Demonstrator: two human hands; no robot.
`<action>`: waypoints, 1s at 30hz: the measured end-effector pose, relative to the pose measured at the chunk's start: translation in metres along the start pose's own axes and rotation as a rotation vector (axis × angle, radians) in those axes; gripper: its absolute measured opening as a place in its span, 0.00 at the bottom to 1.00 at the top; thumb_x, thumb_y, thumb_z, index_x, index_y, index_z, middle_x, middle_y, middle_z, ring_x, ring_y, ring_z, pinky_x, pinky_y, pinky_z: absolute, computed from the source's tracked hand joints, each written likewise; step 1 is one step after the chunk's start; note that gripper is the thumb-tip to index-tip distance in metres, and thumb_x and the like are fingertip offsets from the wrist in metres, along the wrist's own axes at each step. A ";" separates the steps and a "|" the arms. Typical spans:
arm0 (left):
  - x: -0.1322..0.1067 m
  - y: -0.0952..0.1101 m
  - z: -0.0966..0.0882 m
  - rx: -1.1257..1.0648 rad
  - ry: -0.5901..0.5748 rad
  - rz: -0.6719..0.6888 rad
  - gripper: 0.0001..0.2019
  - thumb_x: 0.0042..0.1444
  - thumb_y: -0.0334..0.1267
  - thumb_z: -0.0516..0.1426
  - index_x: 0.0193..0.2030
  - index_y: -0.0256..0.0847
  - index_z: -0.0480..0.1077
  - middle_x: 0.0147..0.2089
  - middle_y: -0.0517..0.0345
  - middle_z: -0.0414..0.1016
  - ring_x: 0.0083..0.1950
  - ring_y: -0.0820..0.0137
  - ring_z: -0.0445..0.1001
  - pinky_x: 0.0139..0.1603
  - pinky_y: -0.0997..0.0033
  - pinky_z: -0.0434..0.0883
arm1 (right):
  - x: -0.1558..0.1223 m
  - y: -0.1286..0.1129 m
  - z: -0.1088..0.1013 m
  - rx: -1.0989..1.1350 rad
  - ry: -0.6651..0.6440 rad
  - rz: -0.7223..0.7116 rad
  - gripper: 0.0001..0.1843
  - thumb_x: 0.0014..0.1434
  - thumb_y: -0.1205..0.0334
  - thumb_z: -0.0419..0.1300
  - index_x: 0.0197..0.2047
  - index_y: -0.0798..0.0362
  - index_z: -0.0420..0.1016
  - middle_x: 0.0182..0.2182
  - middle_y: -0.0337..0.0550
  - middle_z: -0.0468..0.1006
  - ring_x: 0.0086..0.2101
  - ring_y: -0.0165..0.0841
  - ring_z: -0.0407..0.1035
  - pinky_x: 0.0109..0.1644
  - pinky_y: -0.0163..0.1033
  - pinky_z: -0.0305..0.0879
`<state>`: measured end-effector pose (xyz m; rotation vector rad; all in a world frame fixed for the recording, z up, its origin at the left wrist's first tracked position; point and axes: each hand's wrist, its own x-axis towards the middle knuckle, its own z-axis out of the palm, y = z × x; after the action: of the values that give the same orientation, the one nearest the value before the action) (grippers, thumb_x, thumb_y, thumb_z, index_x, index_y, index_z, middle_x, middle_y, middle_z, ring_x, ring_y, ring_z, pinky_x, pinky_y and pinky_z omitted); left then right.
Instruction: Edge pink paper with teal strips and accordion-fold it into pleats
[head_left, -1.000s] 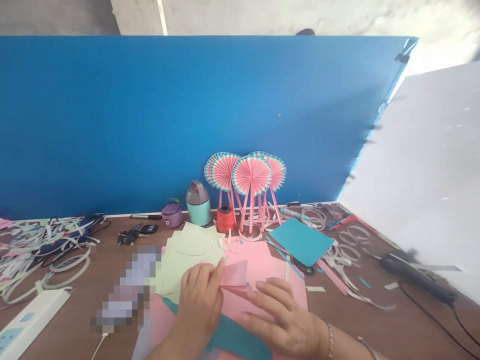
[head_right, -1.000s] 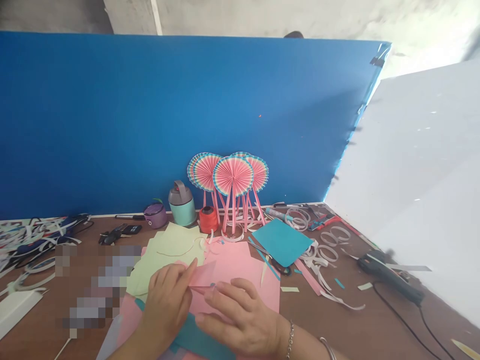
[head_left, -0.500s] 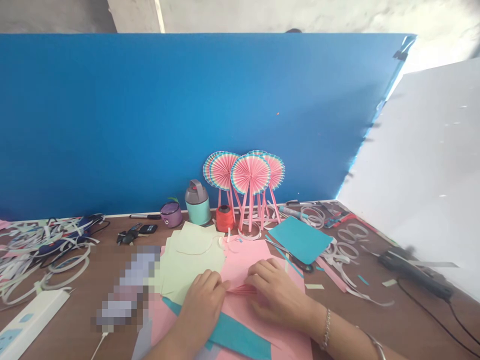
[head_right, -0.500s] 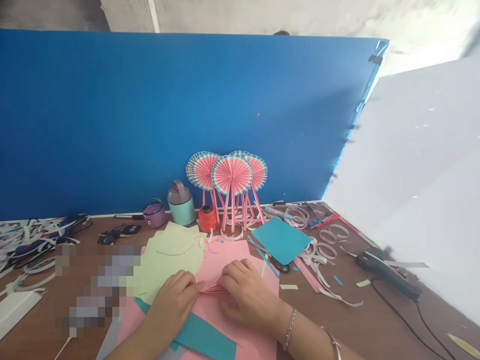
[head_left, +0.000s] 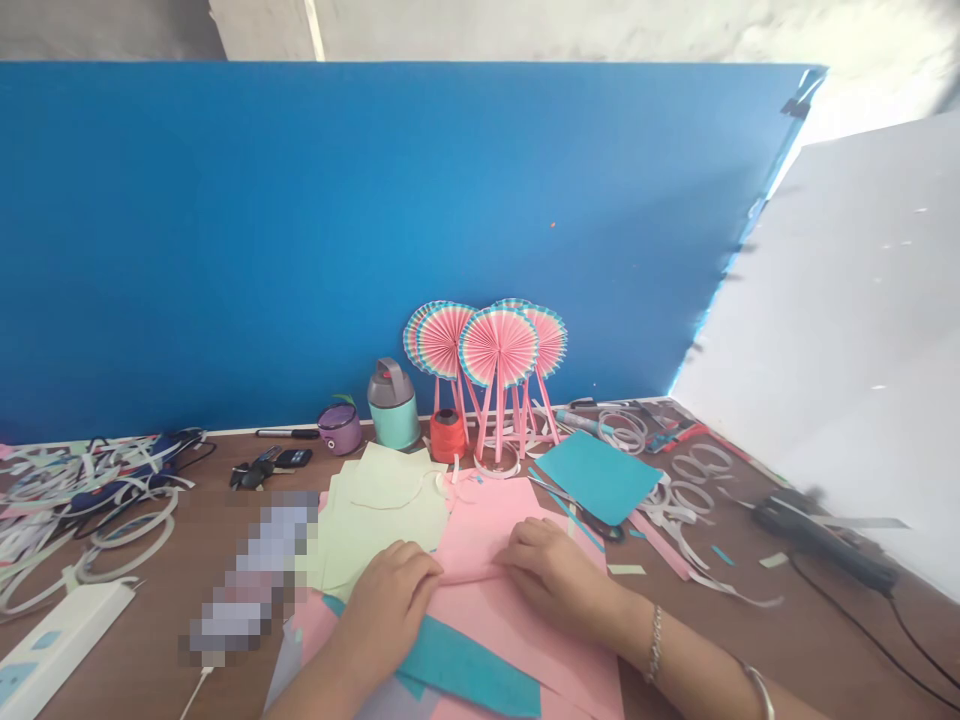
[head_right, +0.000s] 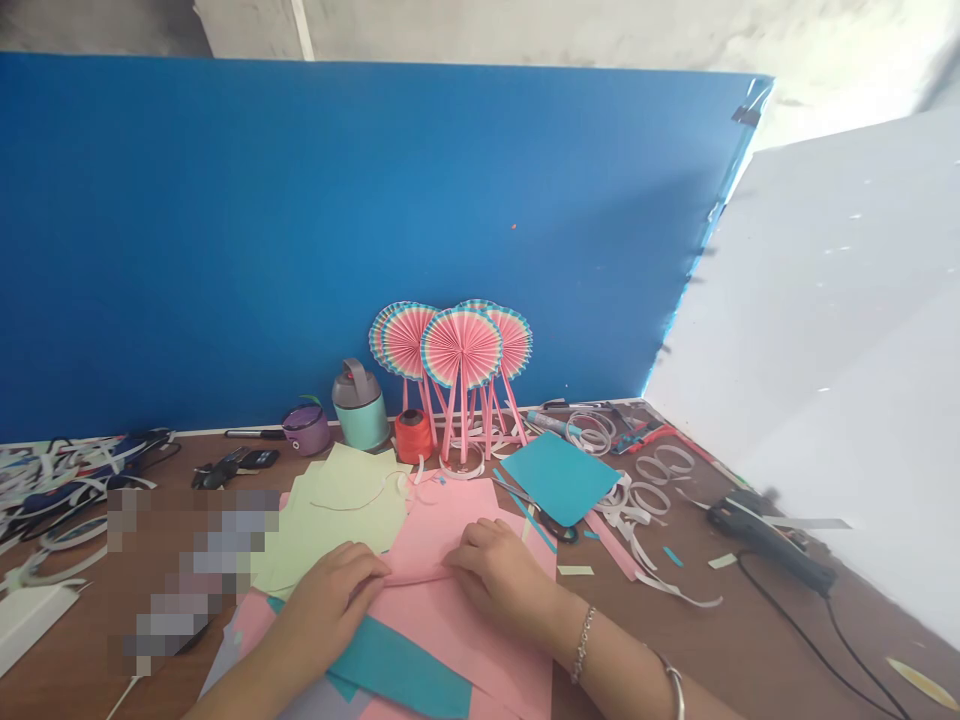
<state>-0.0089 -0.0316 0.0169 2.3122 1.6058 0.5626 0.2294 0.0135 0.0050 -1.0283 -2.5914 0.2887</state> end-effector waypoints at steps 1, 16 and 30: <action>0.000 0.000 -0.001 -0.018 0.005 -0.023 0.12 0.60 0.31 0.48 0.34 0.43 0.71 0.34 0.58 0.73 0.40 0.67 0.70 0.42 0.67 0.66 | 0.000 0.000 0.000 0.029 0.005 0.019 0.15 0.59 0.72 0.51 0.41 0.48 0.76 0.31 0.43 0.73 0.35 0.34 0.64 0.38 0.38 0.55; 0.005 -0.007 -0.003 -0.078 0.043 -0.251 0.11 0.56 0.36 0.46 0.26 0.43 0.64 0.30 0.59 0.71 0.35 0.66 0.69 0.38 0.67 0.63 | 0.009 -0.001 -0.012 0.315 -0.005 0.376 0.08 0.53 0.69 0.52 0.30 0.54 0.72 0.27 0.40 0.76 0.29 0.30 0.68 0.32 0.33 0.59; 0.008 -0.005 -0.003 0.002 0.056 -0.295 0.10 0.55 0.37 0.47 0.25 0.42 0.64 0.29 0.59 0.71 0.36 0.66 0.68 0.36 0.69 0.61 | 0.019 0.013 -0.008 0.449 -0.047 0.518 0.06 0.50 0.62 0.57 0.26 0.54 0.71 0.25 0.40 0.77 0.27 0.30 0.69 0.26 0.31 0.56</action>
<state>-0.0121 -0.0220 0.0185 2.0224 1.9270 0.5580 0.2281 0.0364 0.0125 -1.4954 -2.0994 0.9751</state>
